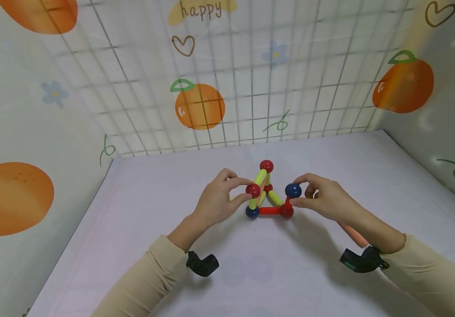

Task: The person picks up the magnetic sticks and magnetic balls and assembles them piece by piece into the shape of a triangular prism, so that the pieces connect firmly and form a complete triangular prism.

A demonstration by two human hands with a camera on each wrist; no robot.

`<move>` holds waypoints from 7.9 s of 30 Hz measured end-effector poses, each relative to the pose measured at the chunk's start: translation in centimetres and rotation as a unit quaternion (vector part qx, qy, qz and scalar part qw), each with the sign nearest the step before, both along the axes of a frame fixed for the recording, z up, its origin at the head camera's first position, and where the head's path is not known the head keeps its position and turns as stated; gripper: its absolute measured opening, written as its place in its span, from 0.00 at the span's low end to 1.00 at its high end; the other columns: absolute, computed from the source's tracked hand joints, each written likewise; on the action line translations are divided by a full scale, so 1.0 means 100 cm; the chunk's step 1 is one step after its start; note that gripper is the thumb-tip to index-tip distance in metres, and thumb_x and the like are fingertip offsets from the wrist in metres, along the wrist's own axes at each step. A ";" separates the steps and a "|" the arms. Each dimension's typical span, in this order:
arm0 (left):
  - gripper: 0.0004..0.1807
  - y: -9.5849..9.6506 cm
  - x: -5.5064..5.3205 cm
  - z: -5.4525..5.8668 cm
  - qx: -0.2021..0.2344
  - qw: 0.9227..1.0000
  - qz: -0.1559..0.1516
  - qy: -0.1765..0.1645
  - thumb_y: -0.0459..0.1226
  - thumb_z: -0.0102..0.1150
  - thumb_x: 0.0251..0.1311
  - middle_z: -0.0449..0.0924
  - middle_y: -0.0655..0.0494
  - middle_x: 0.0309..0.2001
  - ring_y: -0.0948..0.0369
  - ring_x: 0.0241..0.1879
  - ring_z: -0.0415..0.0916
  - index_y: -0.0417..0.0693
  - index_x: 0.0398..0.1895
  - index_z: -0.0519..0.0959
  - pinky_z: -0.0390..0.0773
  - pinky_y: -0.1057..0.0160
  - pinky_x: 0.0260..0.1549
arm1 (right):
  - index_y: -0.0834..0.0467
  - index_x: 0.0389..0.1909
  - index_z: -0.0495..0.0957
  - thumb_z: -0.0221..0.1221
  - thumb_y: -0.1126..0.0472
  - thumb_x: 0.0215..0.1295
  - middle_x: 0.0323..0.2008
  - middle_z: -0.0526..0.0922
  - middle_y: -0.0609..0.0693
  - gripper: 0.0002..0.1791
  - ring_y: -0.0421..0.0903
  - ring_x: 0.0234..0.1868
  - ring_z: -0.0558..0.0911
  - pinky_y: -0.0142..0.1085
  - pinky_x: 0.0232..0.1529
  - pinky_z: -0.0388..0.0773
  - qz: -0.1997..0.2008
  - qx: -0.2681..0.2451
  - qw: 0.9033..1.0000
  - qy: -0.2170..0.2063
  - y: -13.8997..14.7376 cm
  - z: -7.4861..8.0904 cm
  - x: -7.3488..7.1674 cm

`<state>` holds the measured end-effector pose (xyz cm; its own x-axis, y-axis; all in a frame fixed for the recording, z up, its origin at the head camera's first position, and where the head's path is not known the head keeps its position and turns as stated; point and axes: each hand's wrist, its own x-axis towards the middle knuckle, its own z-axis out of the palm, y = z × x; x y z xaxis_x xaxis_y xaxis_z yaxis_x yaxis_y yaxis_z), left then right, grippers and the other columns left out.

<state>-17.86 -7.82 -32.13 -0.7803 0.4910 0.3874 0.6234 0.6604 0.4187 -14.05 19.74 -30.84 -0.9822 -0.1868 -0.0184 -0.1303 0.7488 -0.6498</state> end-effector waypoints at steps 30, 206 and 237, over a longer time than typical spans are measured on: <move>0.17 0.005 0.000 -0.007 0.036 0.999 -0.005 -0.018 0.42 0.69 0.58 0.76 0.52 0.42 0.59 0.32 0.69 0.55 0.52 0.84 0.69 0.68 0.28 | 0.62 0.58 0.75 0.63 0.45 0.63 0.38 0.76 0.55 0.30 0.45 0.29 0.70 0.35 0.25 0.65 -0.123 0.080 0.987 -0.059 0.118 -0.049 0.061; 0.18 -0.004 0.001 -0.004 0.023 0.999 -0.003 -0.031 0.44 0.67 0.60 0.77 0.53 0.41 0.60 0.37 0.71 0.55 0.54 0.83 0.71 0.69 0.30 | 0.55 0.64 0.70 0.64 0.49 0.64 0.34 0.79 0.56 0.30 0.47 0.32 0.74 0.34 0.25 0.69 -0.100 -0.073 0.992 0.040 -0.018 -0.020 0.011; 0.25 -0.050 -0.011 -0.045 -0.131 0.966 0.139 -0.172 0.52 0.70 0.53 0.76 0.48 0.46 0.56 0.39 0.76 0.50 0.52 0.81 0.77 0.58 0.37 | 0.54 0.65 0.69 0.64 0.47 0.64 0.34 0.79 0.56 0.31 0.47 0.31 0.73 0.34 0.25 0.69 -0.096 -0.080 0.991 0.037 -0.013 -0.019 0.012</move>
<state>-18.99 -12.78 -36.60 -0.9566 0.2900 -0.0286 0.2601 0.8940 0.3648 -12.85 18.45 -32.78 -0.9975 0.0086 0.0699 -0.0473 0.6523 -0.7565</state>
